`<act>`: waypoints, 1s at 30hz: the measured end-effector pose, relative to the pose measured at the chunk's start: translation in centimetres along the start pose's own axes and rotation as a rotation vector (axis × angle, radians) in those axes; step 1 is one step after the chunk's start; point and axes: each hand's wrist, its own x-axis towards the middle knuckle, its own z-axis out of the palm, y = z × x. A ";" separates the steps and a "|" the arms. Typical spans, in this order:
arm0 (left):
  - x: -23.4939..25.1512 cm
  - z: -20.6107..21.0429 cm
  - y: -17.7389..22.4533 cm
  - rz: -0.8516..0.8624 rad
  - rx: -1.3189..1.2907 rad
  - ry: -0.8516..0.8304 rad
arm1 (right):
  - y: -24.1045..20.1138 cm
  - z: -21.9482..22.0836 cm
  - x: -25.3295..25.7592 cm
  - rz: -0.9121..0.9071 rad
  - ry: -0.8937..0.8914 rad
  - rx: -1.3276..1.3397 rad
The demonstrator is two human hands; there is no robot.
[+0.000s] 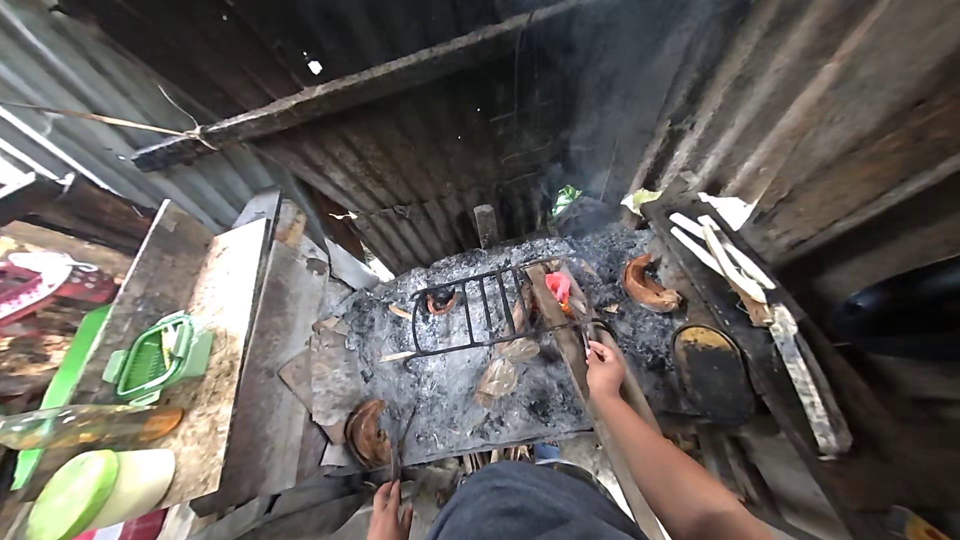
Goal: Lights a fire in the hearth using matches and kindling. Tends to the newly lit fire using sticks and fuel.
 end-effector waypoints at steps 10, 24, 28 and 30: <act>0.0 -0.3 0.4 -0.010 0.001 -0.025 | -1.9 0.6 0.3 -0.022 -0.038 -0.109; -0.4 -0.1 0.3 -0.019 -0.033 -0.033 | -3.5 3.8 2.6 0.181 0.089 0.062; -0.6 0.2 0.1 -0.025 -0.032 -0.024 | -3.7 4.3 2.5 0.180 0.114 0.035; -0.7 0.2 0.0 -0.022 -0.027 -0.027 | -3.9 4.2 2.2 0.155 0.088 -0.043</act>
